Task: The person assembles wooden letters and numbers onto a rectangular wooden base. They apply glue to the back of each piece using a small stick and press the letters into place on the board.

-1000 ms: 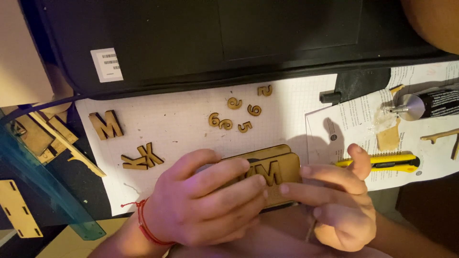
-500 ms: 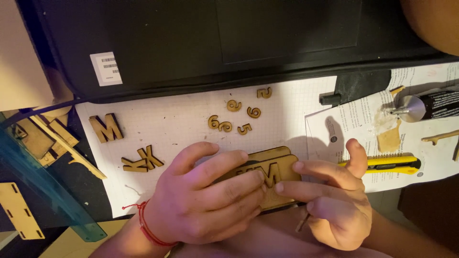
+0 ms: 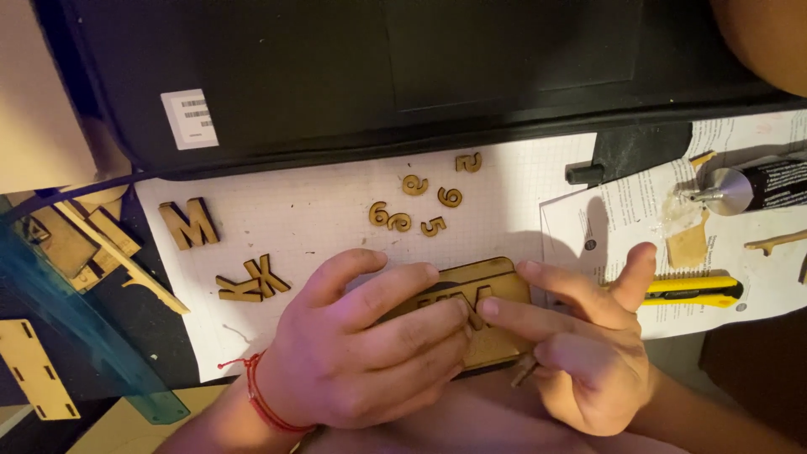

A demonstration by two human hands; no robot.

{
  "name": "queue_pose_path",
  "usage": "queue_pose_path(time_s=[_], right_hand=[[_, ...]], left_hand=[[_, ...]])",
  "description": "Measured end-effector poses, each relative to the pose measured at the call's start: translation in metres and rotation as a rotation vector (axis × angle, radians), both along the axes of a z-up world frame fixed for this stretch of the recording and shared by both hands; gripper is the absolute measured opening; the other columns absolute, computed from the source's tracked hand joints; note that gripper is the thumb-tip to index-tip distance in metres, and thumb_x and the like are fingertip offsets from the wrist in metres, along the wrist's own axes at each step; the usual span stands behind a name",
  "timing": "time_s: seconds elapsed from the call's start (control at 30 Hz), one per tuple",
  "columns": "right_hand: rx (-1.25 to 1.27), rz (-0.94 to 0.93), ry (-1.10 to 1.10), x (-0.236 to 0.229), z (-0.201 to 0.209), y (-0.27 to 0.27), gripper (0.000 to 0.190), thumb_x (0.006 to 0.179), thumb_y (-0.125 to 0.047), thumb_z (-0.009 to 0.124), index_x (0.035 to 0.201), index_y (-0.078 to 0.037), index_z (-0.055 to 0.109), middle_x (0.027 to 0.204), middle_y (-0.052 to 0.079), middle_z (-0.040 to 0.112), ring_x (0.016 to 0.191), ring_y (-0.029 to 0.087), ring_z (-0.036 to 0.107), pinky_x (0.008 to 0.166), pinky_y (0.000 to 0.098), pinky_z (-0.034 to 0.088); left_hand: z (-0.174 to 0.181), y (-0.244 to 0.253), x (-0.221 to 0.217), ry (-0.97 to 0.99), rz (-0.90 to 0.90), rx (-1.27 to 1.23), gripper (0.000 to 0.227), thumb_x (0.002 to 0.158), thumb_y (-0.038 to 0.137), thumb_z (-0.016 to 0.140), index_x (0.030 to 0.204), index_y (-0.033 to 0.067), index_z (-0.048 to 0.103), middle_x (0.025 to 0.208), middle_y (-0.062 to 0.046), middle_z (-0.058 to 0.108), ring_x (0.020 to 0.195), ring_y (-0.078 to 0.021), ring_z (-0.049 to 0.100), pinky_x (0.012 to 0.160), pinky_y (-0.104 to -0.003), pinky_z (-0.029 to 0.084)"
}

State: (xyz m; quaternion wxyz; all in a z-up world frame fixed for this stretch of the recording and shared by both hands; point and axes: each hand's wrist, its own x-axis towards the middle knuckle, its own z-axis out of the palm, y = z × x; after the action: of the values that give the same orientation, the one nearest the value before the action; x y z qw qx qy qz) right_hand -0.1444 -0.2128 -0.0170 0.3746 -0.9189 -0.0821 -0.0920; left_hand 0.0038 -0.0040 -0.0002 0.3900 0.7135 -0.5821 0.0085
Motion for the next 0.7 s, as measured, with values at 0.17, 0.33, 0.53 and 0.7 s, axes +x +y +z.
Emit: queue_pose_path(time_s=[0.17,0.33,0.53,0.7], right_hand=[[0.089,-0.133,-0.132,-0.008,-0.008,0.012,0.036,0.098,-0.026,0.033,0.066,-0.013,0.026,0.086,0.007,0.076,0.097,0.031,0.070,0.124,0.0440,-0.007],[0.066,-0.099,-0.171,-0.011,-0.008,0.005,0.027,0.099,-0.027,0.034,0.074,-0.017,0.035,0.085,0.007,0.076,0.100,0.031,0.069,0.122,0.0496,-0.010],[-0.122,0.000,-0.106,-0.011,-0.010,0.000,0.040,0.091,-0.021,0.033,0.052,-0.020,0.044,0.097,-0.009,0.077,0.103,0.025,0.066,0.121,0.0444,-0.010],[-0.106,0.079,-0.144,-0.011,-0.008,-0.007,0.033,0.091,-0.015,0.037,0.057,-0.016,0.041,0.099,-0.005,0.077,0.101,0.025,0.067,0.120,0.0467,-0.010]], left_hand=[[-0.002,0.003,0.000,0.015,-0.027,0.001,0.018,0.101,0.022,0.055,0.098,0.0156,0.072,0.111,0.001,0.066,0.102,-0.0260,0.066,0.082,-0.040,0.046],[-0.003,0.003,0.000,0.018,-0.038,-0.009,0.020,0.101,0.022,0.053,0.098,0.0143,0.071,0.111,0.000,0.066,0.102,-0.0279,0.067,0.081,-0.042,0.046],[-0.004,0.003,-0.001,-0.005,-0.034,0.000,0.016,0.101,0.024,0.057,0.100,0.0152,0.071,0.113,0.000,0.066,0.103,-0.0284,0.066,0.082,-0.043,0.046],[-0.004,0.004,-0.004,-0.019,-0.028,-0.037,0.020,0.100,0.026,0.057,0.099,0.0130,0.072,0.113,-0.002,0.066,0.101,-0.0284,0.066,0.082,-0.043,0.046]])
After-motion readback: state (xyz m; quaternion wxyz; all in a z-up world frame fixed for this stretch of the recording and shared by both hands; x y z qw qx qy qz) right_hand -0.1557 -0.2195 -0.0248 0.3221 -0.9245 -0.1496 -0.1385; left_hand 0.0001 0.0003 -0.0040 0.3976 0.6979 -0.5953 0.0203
